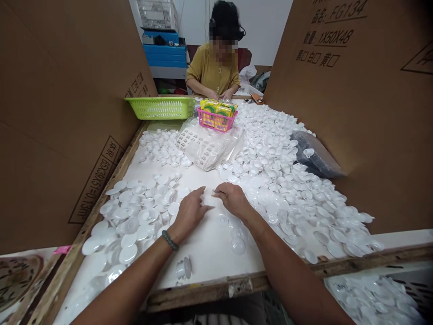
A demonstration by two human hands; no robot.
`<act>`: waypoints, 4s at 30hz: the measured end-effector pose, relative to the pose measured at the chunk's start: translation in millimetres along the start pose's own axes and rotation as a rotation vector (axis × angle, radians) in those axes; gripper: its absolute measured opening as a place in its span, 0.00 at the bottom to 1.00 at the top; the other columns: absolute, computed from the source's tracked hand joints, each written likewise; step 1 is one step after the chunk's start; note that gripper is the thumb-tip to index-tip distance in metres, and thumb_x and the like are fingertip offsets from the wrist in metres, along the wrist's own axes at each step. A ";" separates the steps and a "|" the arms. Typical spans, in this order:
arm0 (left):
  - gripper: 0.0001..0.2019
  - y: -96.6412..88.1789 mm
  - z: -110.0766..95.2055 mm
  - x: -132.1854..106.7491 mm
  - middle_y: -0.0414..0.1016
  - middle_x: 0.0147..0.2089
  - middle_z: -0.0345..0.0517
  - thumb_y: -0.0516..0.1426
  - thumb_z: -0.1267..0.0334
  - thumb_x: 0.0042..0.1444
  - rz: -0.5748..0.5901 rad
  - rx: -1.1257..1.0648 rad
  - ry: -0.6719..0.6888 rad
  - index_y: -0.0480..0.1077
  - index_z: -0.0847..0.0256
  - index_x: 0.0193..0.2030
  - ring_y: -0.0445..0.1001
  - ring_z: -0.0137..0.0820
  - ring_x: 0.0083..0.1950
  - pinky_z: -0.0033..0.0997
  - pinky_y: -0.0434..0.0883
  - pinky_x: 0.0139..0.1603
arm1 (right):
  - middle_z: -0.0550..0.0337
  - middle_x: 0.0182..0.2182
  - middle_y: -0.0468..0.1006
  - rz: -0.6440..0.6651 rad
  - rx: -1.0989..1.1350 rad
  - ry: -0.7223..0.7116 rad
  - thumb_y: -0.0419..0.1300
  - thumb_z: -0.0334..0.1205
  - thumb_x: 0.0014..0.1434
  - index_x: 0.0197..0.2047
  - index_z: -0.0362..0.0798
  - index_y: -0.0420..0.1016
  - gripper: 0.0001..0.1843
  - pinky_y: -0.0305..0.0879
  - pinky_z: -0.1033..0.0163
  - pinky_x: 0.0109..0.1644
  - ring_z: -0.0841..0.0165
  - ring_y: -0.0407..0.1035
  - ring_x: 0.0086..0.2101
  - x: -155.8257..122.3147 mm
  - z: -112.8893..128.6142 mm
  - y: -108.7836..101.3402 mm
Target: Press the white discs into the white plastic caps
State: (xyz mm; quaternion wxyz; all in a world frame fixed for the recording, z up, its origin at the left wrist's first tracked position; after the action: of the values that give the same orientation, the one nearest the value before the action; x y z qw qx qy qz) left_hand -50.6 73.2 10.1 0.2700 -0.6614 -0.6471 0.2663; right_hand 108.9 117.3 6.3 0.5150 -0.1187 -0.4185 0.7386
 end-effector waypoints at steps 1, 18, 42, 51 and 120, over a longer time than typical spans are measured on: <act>0.27 4.2 1.5 -3.5 0.73 0.45 0.50 0.59 0.61 0.47 -0.005 0.053 0.022 0.63 0.60 0.56 0.70 0.35 0.39 0.34 0.66 0.41 | 0.59 0.30 0.76 0.032 -0.023 -0.011 0.57 0.34 0.57 0.31 0.47 0.73 0.05 0.60 0.64 0.38 0.68 0.68 0.34 -1.3 1.5 0.7; 0.14 9.4 -1.8 -7.0 0.73 0.35 0.48 0.53 0.65 0.53 0.015 0.210 0.066 0.66 0.60 0.48 0.69 0.36 0.37 0.30 0.62 0.36 | 0.58 0.27 0.75 0.206 -0.170 -0.119 0.51 0.23 0.52 0.28 0.47 0.73 0.13 0.58 0.65 0.35 0.68 0.66 0.33 -7.7 17.8 15.4; 0.07 0.9 11.8 17.5 0.71 0.17 0.39 0.58 0.65 0.51 0.220 -0.573 -0.538 0.61 0.62 0.29 0.72 0.28 0.21 0.28 0.71 0.26 | 0.62 0.27 0.70 0.263 -0.182 0.013 0.62 0.43 0.53 0.34 0.50 0.74 0.07 0.56 0.66 0.33 0.69 0.61 0.33 -3.8 7.6 11.0; 0.12 0.6 16.8 15.3 0.70 0.16 0.39 0.60 0.60 0.48 0.164 -0.592 -0.472 0.61 0.62 0.26 0.70 0.27 0.18 0.26 0.69 0.21 | 0.60 0.28 0.71 0.142 -0.080 0.092 0.66 0.50 0.47 0.35 0.46 0.73 0.17 0.58 0.65 0.36 0.68 0.63 0.34 -7.1 14.7 13.0; 0.21 27.8 -33.0 92.6 0.73 0.38 0.46 0.48 0.73 0.51 0.031 0.406 0.220 0.62 0.57 0.52 0.71 0.34 0.37 0.28 0.62 0.35 | 0.54 0.29 0.72 0.190 -0.440 0.085 0.53 0.53 0.58 0.29 0.47 0.72 0.18 0.58 0.63 0.32 0.64 0.67 0.33 -7.3 -3.1 -11.3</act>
State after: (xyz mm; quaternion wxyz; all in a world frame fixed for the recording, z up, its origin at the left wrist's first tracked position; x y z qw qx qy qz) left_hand -5.7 165.0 13.8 0.4622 -0.6285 -0.5365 0.3217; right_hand 121.5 113.9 10.9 0.4222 -0.2978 -0.5341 0.6691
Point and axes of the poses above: each hand's wrist, its own x-axis towards the middle knuckle, its own y-axis out of the palm, z = x × y, the point moved 1 cm from there along x, towards the middle knuckle
